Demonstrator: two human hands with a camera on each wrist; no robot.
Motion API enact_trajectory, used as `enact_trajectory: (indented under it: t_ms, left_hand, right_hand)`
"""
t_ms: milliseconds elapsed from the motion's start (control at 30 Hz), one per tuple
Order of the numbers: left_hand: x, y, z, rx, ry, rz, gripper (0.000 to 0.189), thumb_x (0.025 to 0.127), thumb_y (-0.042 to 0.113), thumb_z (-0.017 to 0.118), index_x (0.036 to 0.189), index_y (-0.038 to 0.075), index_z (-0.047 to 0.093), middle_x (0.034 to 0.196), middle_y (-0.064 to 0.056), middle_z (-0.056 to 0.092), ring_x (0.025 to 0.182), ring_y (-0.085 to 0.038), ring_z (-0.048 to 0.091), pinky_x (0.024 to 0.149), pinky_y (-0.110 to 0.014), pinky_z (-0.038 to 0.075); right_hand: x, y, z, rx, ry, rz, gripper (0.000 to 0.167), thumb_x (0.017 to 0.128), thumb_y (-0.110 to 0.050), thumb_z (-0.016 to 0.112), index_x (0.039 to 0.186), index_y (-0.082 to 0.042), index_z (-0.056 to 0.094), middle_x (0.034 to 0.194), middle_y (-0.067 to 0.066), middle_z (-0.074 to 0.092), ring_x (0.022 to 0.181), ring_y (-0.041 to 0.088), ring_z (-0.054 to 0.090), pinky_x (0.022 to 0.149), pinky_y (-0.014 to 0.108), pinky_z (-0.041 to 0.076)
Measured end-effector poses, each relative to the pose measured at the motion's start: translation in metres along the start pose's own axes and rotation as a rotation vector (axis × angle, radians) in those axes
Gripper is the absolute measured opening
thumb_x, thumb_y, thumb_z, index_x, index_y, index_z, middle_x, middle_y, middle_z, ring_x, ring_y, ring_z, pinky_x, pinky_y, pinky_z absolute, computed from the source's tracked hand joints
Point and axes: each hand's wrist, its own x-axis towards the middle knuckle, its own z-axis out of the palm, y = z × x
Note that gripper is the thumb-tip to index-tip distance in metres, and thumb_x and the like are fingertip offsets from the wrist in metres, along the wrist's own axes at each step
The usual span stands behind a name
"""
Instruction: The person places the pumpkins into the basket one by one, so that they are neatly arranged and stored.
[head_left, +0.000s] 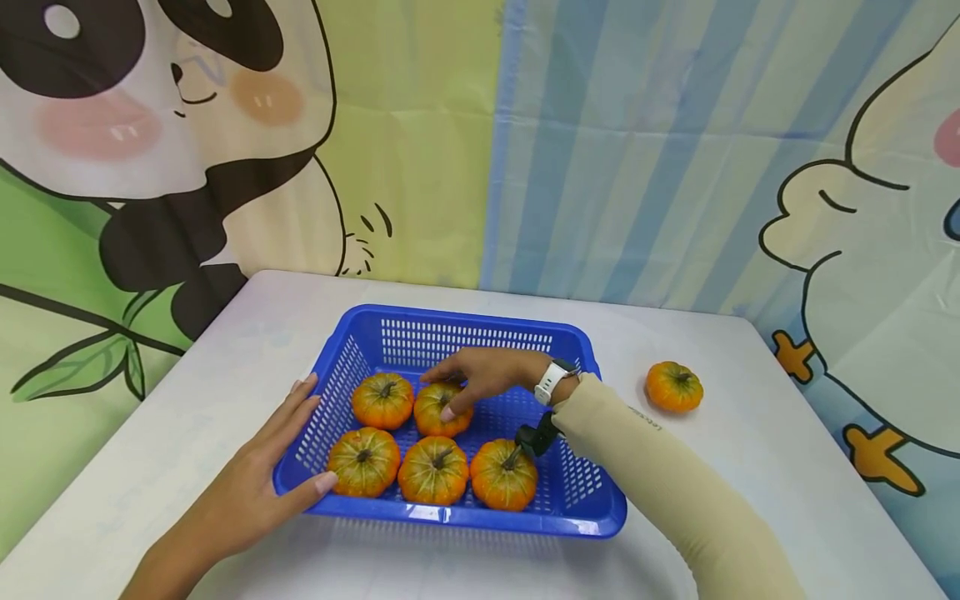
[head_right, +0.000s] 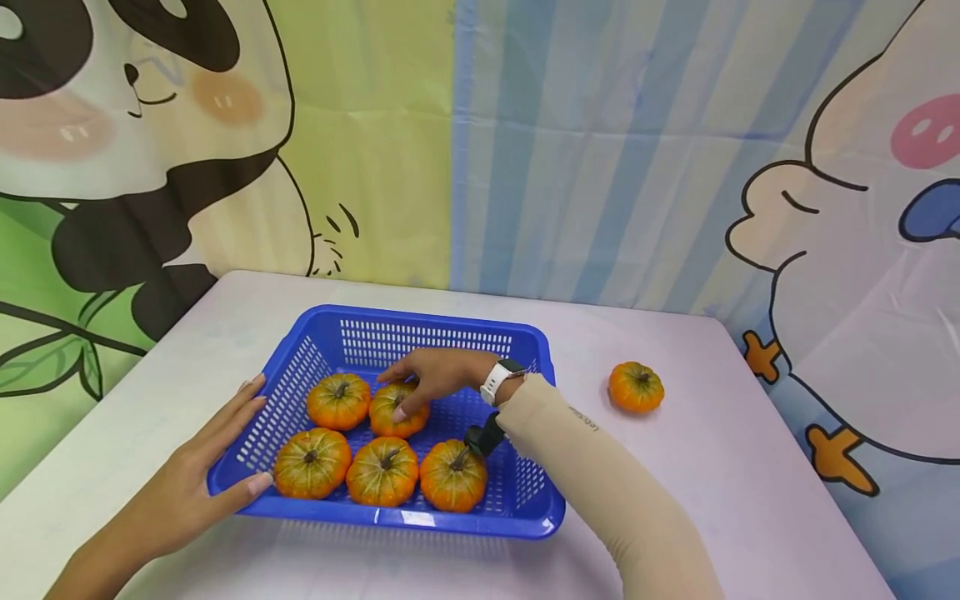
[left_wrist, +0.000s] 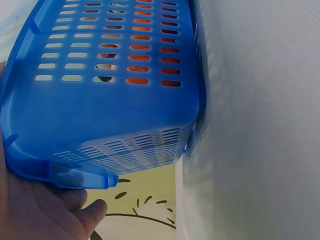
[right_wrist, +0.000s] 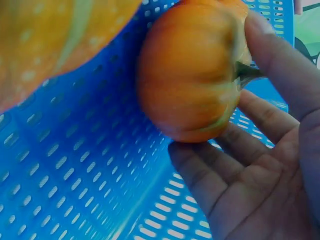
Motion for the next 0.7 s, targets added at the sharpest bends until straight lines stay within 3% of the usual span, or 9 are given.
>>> enact_trajectory:
  t_ms: [267,433,567,700]
  left_hand:
    - [0.0,-0.001,0.001,0.0,0.001,0.011,0.086,0.086,0.032,0.073,0.156,0.016,0.025,0.162,0.001,0.012,0.147,-0.029,0.013,0.103,-0.067,0.028]
    - [0.0,-0.002,0.002,0.001,-0.008,-0.004,0.087,0.085,0.033,0.073,0.156,0.017,0.025,0.162,0.003,0.01,0.147,-0.029,0.012,0.098,-0.071,0.03]
    - [0.0,0.0,0.001,-0.001,-0.004,0.006,0.087,0.085,0.032,0.073,0.156,0.016,0.025,0.162,0.002,0.011,0.147,-0.03,0.013,0.098,-0.071,0.03]
    - [0.0,0.002,-0.001,-0.003,0.0,0.018,0.087,0.085,0.032,0.073,0.156,0.015,0.025,0.162,0.001,0.012,0.147,-0.03,0.013,0.099,-0.071,0.029]
  right_hand:
    - [-0.005,0.0,-0.006,0.095,0.022,-0.015,0.07,0.091,-0.034,0.069,0.149,-0.009,0.04,0.151,0.01,0.041,0.138,0.026,0.038,0.112,0.038,0.032]
    - [-0.014,-0.004,-0.015,0.127,0.076,-0.063,0.059,0.094,-0.03,0.065,0.146,-0.006,0.045,0.146,0.013,0.047,0.132,0.029,0.046,0.106,0.033,0.04]
    - [-0.025,-0.009,-0.02,0.137,0.064,-0.095,0.052,0.096,-0.026,0.062,0.142,-0.004,0.05,0.142,0.013,0.05,0.128,0.031,0.05,0.1,0.028,0.044]
    - [-0.037,-0.012,-0.022,0.142,0.094,-0.096,0.048,0.096,-0.028,0.062,0.138,-0.007,0.055,0.135,0.006,0.057,0.122,0.024,0.056,0.096,0.027,0.048]
